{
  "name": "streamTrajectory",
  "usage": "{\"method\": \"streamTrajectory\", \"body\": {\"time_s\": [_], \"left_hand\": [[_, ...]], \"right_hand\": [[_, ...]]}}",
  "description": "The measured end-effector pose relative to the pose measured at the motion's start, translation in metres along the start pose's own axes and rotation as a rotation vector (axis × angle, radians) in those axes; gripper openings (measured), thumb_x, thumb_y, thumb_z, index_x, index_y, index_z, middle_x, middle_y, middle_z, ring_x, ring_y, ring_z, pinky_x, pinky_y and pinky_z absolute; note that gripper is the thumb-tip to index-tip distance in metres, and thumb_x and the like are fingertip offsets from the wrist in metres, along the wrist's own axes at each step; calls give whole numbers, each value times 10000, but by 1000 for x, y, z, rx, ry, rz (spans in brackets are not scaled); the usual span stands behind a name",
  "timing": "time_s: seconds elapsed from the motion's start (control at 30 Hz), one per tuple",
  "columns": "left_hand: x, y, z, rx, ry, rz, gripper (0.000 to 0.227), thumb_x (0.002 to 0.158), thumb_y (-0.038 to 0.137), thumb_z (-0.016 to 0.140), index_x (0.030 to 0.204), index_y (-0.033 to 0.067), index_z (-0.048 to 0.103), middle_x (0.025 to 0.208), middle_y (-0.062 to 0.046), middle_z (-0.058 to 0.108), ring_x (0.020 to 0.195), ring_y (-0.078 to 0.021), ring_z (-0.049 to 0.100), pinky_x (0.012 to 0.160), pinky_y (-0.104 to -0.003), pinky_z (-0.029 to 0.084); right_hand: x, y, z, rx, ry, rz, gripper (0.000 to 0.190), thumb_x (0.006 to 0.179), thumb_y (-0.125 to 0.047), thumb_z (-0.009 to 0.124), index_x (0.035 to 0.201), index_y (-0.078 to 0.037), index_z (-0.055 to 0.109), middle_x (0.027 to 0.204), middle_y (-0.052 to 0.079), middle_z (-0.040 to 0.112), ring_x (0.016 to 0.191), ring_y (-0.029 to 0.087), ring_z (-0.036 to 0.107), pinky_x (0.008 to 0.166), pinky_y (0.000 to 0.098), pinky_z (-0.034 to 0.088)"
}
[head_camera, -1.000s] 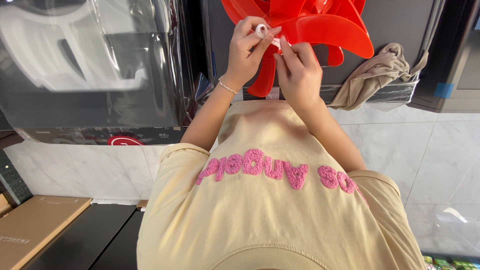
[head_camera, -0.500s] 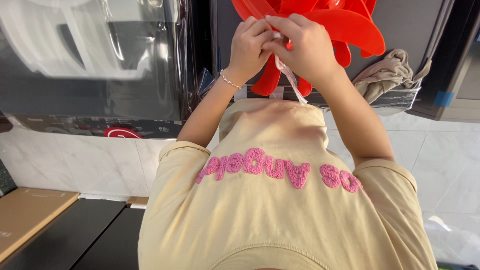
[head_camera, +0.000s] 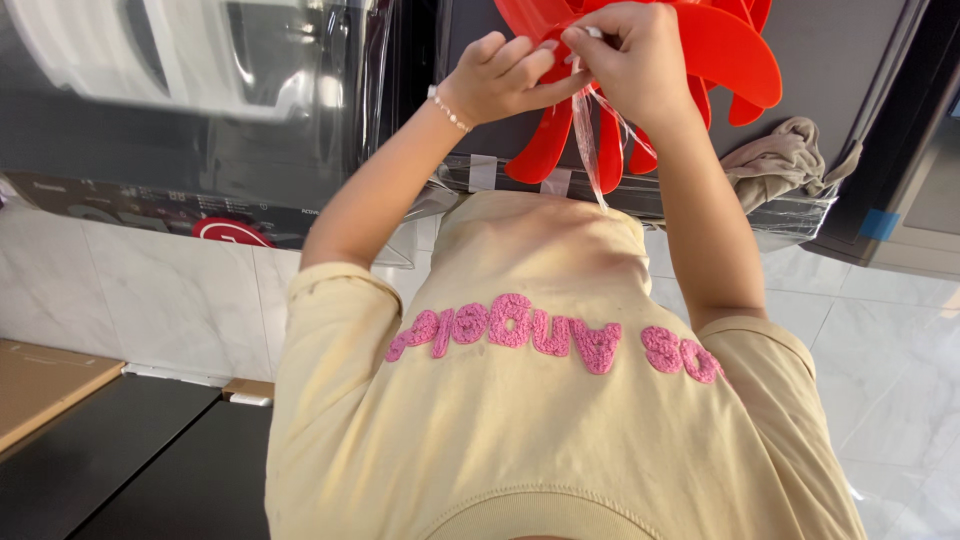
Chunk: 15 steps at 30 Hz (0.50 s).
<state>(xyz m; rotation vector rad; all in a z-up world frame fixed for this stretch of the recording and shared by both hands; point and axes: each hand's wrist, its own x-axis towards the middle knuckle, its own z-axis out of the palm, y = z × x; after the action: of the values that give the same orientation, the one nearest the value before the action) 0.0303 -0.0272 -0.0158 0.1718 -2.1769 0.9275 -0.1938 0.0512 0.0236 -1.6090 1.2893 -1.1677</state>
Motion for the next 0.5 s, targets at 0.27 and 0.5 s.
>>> {"method": "streamTrajectory", "body": {"time_s": [0.27, 0.5], "left_hand": [[11, -9, 10, -23, -56, 162, 189, 1002, 278, 604, 1149, 210, 701, 1178, 114, 559, 1068, -74, 491, 891, -286, 305], [10, -31, -10, -186, -274, 494, 128, 935, 313, 620, 915, 219, 703, 1090, 113, 584, 1060, -81, 524, 888, -245, 386]], "right_hand": [[-1, 24, 9, 33, 99, 25, 115, 1073, -57, 737, 1031, 45, 769, 787, 51, 715, 653, 56, 613, 575, 244, 472], [-9, 38, 43, -130, 210, -51, 69, 1018, -34, 757, 1007, 33, 763, 759, 72, 714, 629, 94, 641, 554, 269, 474]]}}
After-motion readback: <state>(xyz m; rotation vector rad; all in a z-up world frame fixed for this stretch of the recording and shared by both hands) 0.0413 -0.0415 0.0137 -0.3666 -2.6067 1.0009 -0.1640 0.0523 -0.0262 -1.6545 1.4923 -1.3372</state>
